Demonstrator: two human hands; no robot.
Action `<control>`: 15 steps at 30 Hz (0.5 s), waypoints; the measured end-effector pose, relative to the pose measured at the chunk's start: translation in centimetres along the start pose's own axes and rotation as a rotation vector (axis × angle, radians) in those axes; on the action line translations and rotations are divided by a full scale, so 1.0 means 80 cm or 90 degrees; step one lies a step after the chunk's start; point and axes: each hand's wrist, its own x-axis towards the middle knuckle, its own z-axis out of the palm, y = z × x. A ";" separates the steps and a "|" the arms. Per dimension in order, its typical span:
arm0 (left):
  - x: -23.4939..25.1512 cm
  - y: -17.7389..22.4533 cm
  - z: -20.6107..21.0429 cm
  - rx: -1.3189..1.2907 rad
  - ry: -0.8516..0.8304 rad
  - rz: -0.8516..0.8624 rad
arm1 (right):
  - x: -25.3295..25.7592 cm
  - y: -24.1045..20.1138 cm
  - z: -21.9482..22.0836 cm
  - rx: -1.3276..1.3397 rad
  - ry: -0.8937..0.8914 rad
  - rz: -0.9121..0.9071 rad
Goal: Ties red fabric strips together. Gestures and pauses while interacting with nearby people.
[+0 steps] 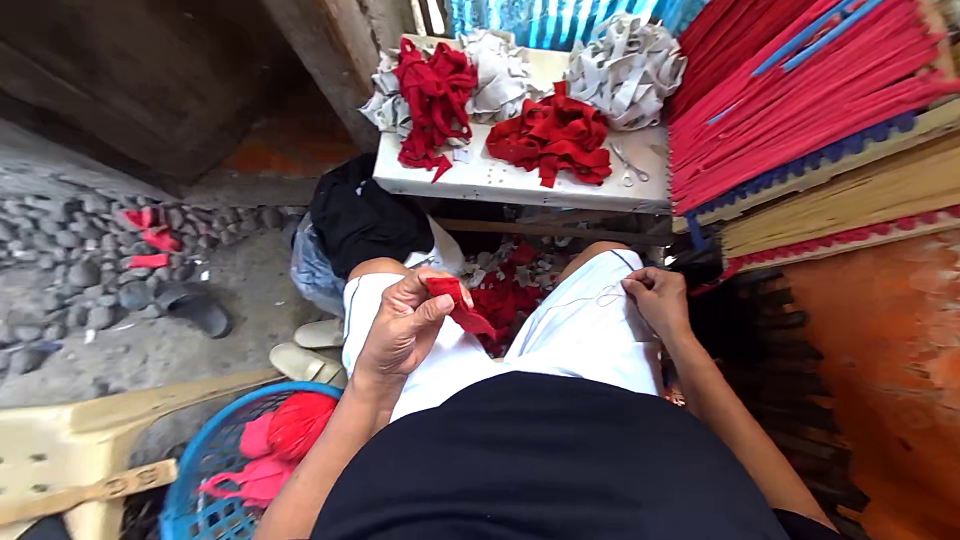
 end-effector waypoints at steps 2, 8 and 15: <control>0.002 0.017 0.001 -0.010 -0.012 0.019 | 0.000 -0.012 -0.004 -0.118 -0.021 -0.029; 0.003 0.066 0.009 -0.033 -0.027 0.091 | 0.012 -0.076 0.016 -0.114 -0.121 -0.268; -0.010 0.127 0.015 -0.004 0.016 0.179 | 0.014 -0.162 0.117 -0.094 -0.480 -0.416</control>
